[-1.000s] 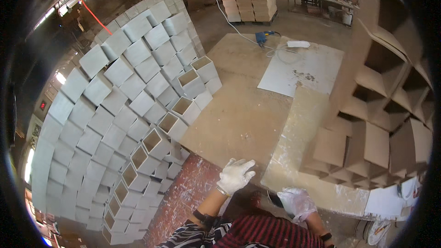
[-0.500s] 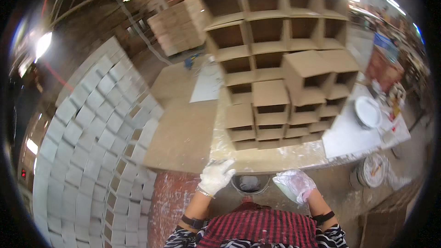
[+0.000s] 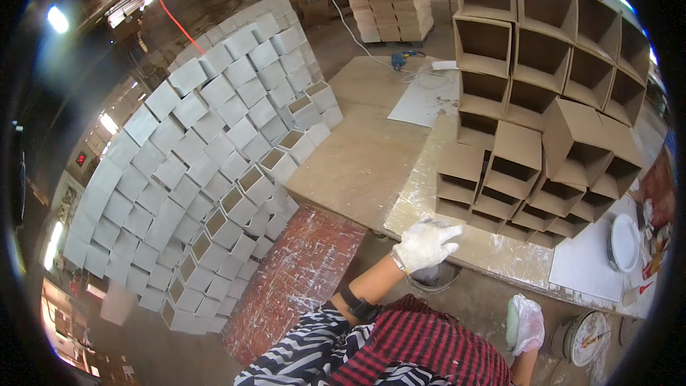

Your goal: The recorder is seen wiping white paint or residue off wooden storage boxes using a cloth and then stacking them.

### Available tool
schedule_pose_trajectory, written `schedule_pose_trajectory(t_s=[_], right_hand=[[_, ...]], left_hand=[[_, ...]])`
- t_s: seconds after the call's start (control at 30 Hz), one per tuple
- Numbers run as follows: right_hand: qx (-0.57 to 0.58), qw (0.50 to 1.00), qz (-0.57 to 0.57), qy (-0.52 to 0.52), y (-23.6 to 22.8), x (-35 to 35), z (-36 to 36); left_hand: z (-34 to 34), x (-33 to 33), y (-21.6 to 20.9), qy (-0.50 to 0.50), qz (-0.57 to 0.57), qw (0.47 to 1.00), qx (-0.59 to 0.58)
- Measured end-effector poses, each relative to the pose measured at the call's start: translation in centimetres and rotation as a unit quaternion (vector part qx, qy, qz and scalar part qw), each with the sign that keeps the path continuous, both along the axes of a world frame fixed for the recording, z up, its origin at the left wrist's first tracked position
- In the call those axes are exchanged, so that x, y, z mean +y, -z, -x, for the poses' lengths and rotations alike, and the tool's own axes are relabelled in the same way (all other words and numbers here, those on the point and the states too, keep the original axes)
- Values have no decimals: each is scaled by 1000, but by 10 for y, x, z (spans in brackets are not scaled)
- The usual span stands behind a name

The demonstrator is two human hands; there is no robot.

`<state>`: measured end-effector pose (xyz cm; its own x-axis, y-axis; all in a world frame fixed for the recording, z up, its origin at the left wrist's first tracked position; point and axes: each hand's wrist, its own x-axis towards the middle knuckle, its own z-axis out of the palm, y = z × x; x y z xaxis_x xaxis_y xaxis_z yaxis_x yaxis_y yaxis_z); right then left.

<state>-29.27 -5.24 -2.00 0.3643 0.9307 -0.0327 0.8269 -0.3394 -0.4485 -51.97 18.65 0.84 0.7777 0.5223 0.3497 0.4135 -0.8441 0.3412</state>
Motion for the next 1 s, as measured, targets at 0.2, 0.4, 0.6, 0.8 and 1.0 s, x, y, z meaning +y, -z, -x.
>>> schedule_pose_trajectory(t_s=[0.2, 0.4, 0.6, 0.8, 1.0], right_hand=[[-276, 944, -97, -155, 31, 1, -18], [-48, 987, -15, -153, -5, 23, 13], [-78, 976, 23, -203, -1, 26, 15], [-65, 972, -117, -195, 25, 15, 14], [-23, 982, -41, -184, 20, 13, 22]], left_hand=[[58, -7, -8, -85, 73, 992, 58], [84, -10, -3, -127, 81, 987, 50], [89, -11, -4, -130, 82, 985, 74], [89, -8, 2, -115, 86, 988, 62], [93, -9, -6, -108, 90, 988, 64]])
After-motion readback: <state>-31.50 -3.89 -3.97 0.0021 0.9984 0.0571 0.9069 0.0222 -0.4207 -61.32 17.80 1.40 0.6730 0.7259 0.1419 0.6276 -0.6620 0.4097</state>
